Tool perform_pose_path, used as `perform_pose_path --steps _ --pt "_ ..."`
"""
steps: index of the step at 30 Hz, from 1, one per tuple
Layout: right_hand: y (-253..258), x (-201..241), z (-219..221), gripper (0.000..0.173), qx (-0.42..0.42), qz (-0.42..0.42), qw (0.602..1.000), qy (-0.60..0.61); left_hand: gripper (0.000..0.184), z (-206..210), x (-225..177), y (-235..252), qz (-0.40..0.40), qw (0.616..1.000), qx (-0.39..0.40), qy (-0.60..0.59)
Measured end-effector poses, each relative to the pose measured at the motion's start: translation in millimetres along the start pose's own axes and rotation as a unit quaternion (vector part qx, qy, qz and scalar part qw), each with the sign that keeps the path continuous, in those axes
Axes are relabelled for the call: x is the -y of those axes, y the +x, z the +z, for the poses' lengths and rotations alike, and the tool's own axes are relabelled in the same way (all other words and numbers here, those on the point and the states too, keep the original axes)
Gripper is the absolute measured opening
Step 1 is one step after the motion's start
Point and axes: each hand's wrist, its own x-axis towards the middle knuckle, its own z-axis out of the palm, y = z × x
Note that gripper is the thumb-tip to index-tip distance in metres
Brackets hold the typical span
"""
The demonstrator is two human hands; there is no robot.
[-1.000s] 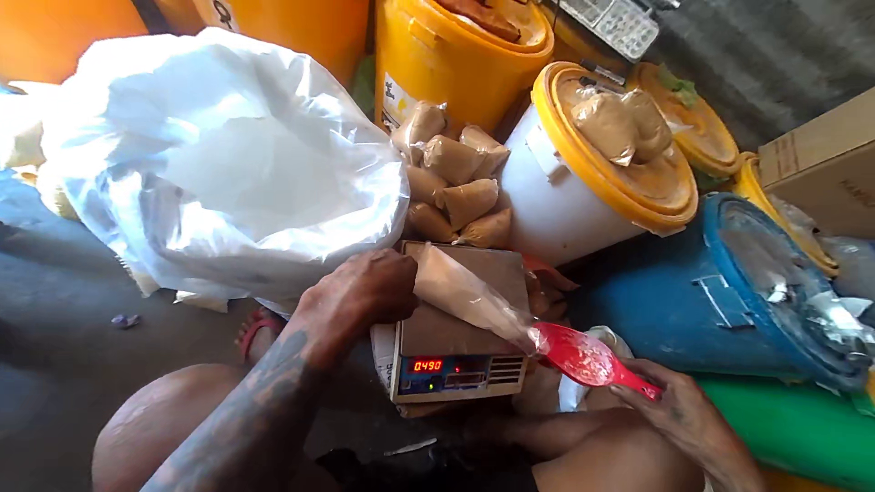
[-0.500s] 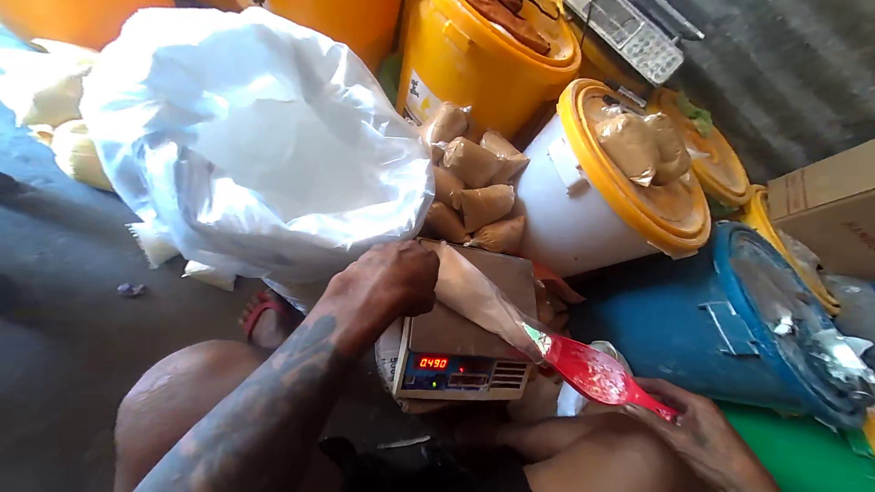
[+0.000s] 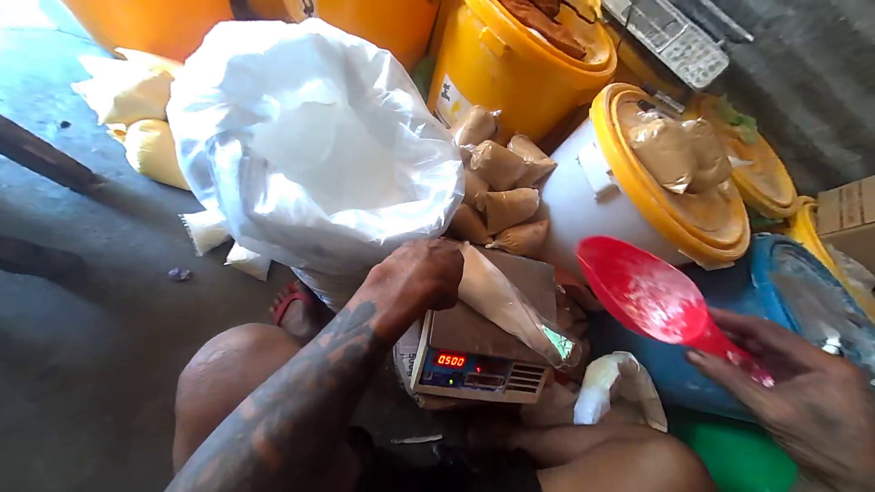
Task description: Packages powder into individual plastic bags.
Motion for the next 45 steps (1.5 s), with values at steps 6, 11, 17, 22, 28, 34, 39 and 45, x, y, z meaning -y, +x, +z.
perform_pose_path --steps 6,11,17,22,28,34,39,45 --pt "69.9 59.7 63.0 0.043 0.024 -0.095 0.995 0.014 0.02 -3.3 2.6 2.7 -0.012 1.0 0.012 -0.005" --pt "109.1 99.1 94.5 0.039 0.023 -0.111 0.99 -0.084 0.02 -5.8 2.7 1.4 -0.013 1.0 -0.001 -0.008" --pt "159.4 137.7 153.9 0.044 0.064 -0.158 0.982 -0.083 0.02 0.4 3.9 8.9 -0.01 1.0 -0.001 -0.004" --pt "157.4 149.6 147.9 0.043 0.061 -0.203 0.976 -0.038 0.021 -3.0 2.7 10.4 -0.007 1.0 0.001 -0.003" --pt "129.2 58.8 84.2 0.016 -0.06 -0.194 0.978 0.042 0.025 -0.1 -2.1 22.6 0.049 0.998 -0.046 0.012" --pt "81.0 -49.2 61.5 0.02 -0.152 -0.035 0.986 0.055 0.041 20.4 -25.6 36.9 0.125 0.986 -0.11 0.011" --pt "58.0 -67.3 72.1 0.023 -0.177 0.023 0.979 0.099 0.064 52.9 -57.2 44.3 0.201 0.976 -0.083 0.019" --pt "55.6 -66.8 67.1 0.021 -0.188 0.03 0.979 0.067 0.113 102.5 -89.4 65.8 0.212 0.975 -0.032 0.063"
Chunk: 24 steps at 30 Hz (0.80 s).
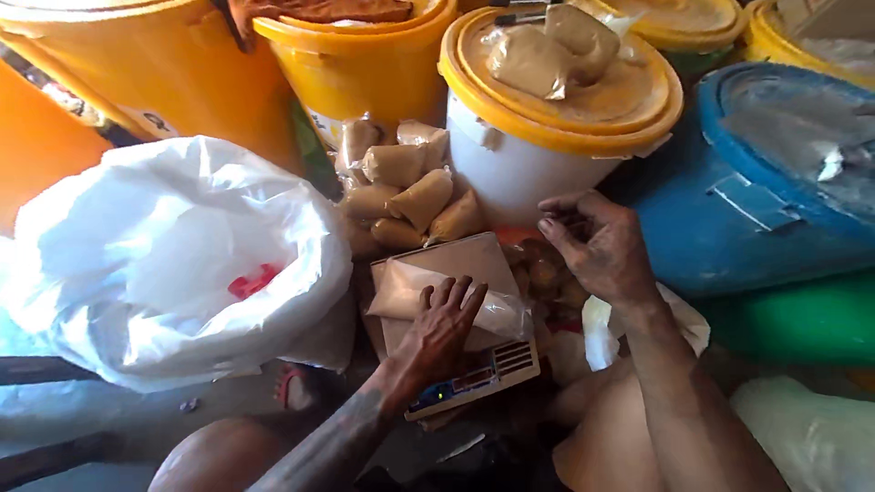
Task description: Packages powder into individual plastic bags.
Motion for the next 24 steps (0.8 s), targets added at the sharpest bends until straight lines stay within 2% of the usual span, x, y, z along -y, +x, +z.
perform_pose_path --steps 2,4,5,7,8,10,13,17,18,20,24 --pt "2.2 -6.3 1.7 0.02 -0.003 0.005 1.0 -0.012 0.124 16.4 -3.9 13.1 -0.003 1.0 0.0 0.02" --pt "5.0 -12.3 5.7 0.018 -0.004 0.014 1.0 -0.021 0.115 29.3 -4.7 22.6 0.007 0.999 -0.021 0.04" --pt "7.2 -14.4 7.5 0.018 -0.005 0.015 1.0 -0.023 0.096 31.4 -4.2 25.5 0.019 0.998 -0.035 0.044" --pt "10.2 -18.3 10.2 0.017 -0.013 0.015 1.0 -0.024 0.039 31.6 -2.6 28.1 0.043 0.995 -0.086 0.04" --pt "11.6 -20.0 10.5 0.017 -0.018 0.013 0.999 -0.023 0.032 29.1 -1.3 29.0 0.05 0.991 -0.121 0.04" --pt "15.2 -23.1 9.4 0.017 -0.026 0.007 1.0 -0.016 0.032 13.4 3.3 28.5 0.057 0.98 -0.187 0.031" --pt "18.5 -25.0 6.3 0.017 -0.039 0.009 0.999 -0.007 0.028 -31.5 10.5 14.4 0.056 0.949 -0.309 -0.025" --pt "19.0 -25.2 5.6 0.016 -0.07 -0.003 0.998 -0.003 0.023 -80.5 28.7 -12.3 0.073 0.864 -0.449 -0.216" --pt "18.0 -24.4 7.1 0.017 -0.077 -0.001 0.997 0.007 0.021 -83.8 32.1 -12.5 0.08 0.839 -0.461 -0.278" --pt "13.6 -22.6 12.4 0.025 -0.074 0.013 0.996 0.042 0.019 -75.8 38.4 -6.9 0.067 0.807 -0.435 -0.394" --pt "6.8 -22.4 27.5 0.036 -0.028 0.018 0.993 0.117 0.021 -55.0 29.8 3.2 0.042 0.806 -0.383 -0.45"
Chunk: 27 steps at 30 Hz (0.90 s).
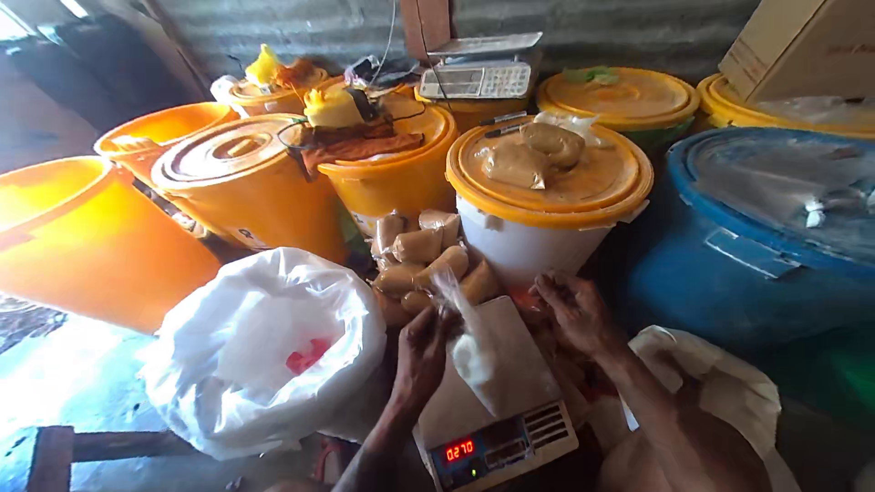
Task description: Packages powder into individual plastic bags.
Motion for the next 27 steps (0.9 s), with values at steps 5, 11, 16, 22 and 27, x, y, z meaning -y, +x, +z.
perform_pose_path --steps 5,11,16,22,27 --pt "-11.7 7.7 12.4 0.04 0.066 0.039 0.995 0.064 0.02 10.1 -8.8 -9.8 0.039 0.998 0.056 -0.014" --pt "-16.3 16.0 29.1 0.048 0.182 0.099 0.969 0.132 0.019 13.0 -7.7 -9.3 0.058 0.991 0.088 -0.077" --pt "-15.9 11.1 42.8 0.014 0.058 -0.035 0.974 0.215 0.018 3.8 -10.4 -9.9 0.06 0.992 0.07 -0.091" --pt "-17.7 22.4 38.3 0.007 0.023 -0.162 0.97 0.178 0.026 -2.8 -23.7 -20.9 0.001 0.994 0.088 -0.066" --pt "-25.8 35.8 45.9 0.007 0.04 -0.22 0.963 0.147 0.03 -1.2 -15.1 -18.4 -0.019 0.995 0.093 -0.022"
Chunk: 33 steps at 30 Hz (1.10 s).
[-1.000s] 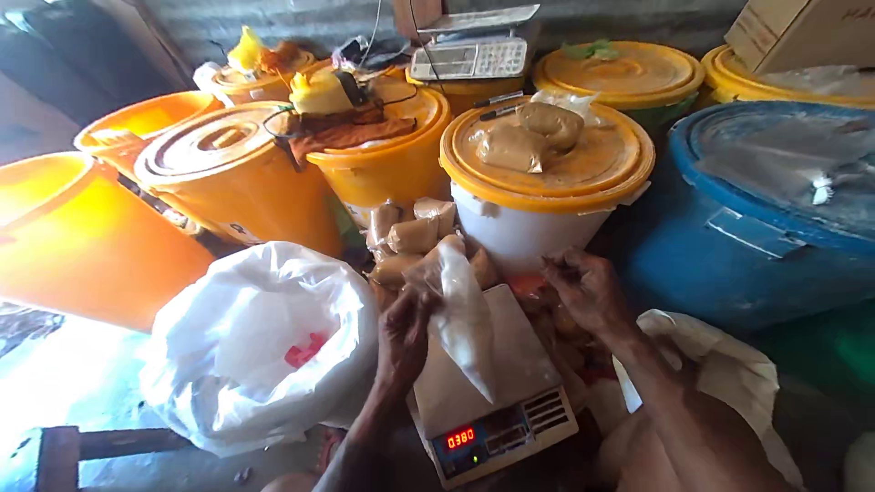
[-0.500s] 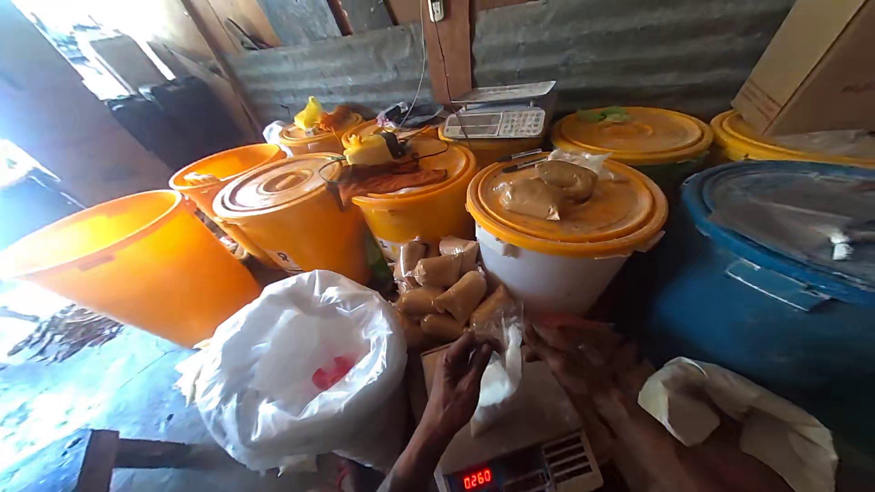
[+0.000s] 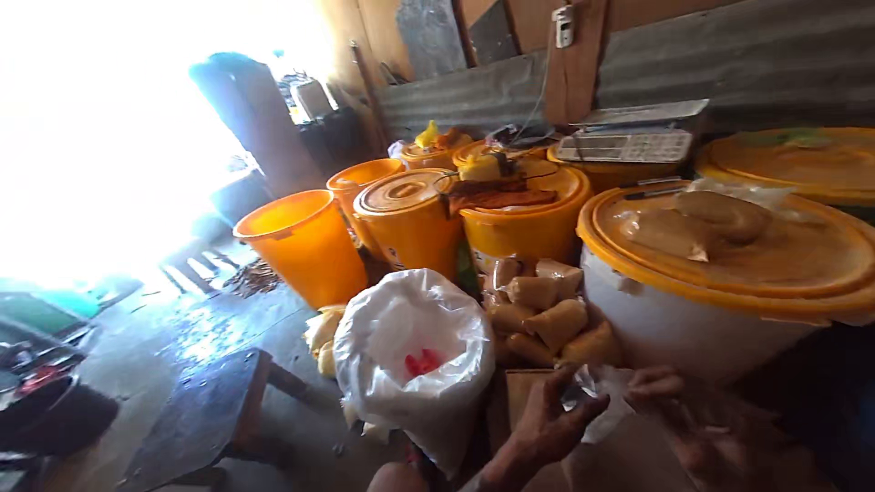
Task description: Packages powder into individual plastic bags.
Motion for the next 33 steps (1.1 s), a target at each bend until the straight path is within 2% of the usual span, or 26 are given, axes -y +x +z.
perform_pose_path --steps 3,8,9,12,13,14,17,19,22,24,26,28,30,32,33 --pt "-3.1 8.6 -0.5 0.008 0.001 -0.021 1.0 -0.014 0.019 -1.2 1.1 5.7 0.028 0.998 -0.046 -0.036" --pt "-1.2 8.4 5.1 0.012 -0.043 0.074 0.996 0.039 0.011 -9.1 -6.9 4.2 0.008 0.993 -0.104 -0.054" --pt "1.1 9.9 2.0 0.019 -0.04 0.09 0.994 0.055 0.01 -9.5 -7.9 5.2 0.006 0.993 -0.106 -0.06" --pt "2.3 9.8 -3.0 0.062 0.004 0.153 0.987 0.049 0.01 -9.8 -8.1 6.2 0.015 0.993 -0.087 -0.072" --pt "0.1 9.0 -1.5 0.069 0.025 0.173 0.984 0.033 0.009 -9.2 -7.9 5.6 0.022 0.994 -0.077 -0.073" --pt "-3.2 8.1 0.7 0.066 0.043 0.187 0.981 0.015 0.008 -8.0 -7.7 4.9 0.03 0.995 -0.068 -0.071" --pt "-11.3 1.1 11.3 0.026 0.034 0.15 0.988 -0.019 0.008 -4.4 -6.7 4.5 0.049 0.994 -0.073 -0.061" --pt "-10.6 0.2 12.0 0.024 0.021 0.13 0.991 -0.023 0.031 -8.0 -5.7 5.5 0.02 0.996 -0.067 -0.056" --pt "-10.7 -2.5 11.7 0.023 -0.008 0.111 0.994 0.0 0.076 -12.5 2.2 3.4 -0.099 0.994 -0.041 -0.004" --pt "-8.7 -3.8 13.0 0.016 -0.038 0.098 0.994 0.015 0.096 -10.2 14.2 -2.6 -0.165 0.986 -0.015 0.031" --pt "-5.0 -0.7 13.1 0.012 -0.056 0.088 0.994 0.022 0.108 -2.6 27.7 -11.5 -0.18 0.979 0.006 0.092" --pt "-5.5 3.3 15.4 0.012 -0.064 0.082 0.994 0.031 0.113 8.7 40.6 -22.4 -0.126 0.971 0.006 0.201" --pt "-7.6 10.3 20.6 0.015 -0.043 0.069 0.997 0.018 0.108 21.4 46.9 -30.8 -0.071 0.961 -0.017 0.267" --pt "-15.0 17.8 32.0 0.02 0.009 0.033 0.999 -0.021 0.082 34.9 36.3 -42.3 -0.089 0.949 -0.035 0.302" --pt "-19.7 20.7 39.3 0.021 0.038 0.004 0.998 -0.046 0.065 38.6 20.4 -49.3 -0.161 0.933 -0.001 0.321"
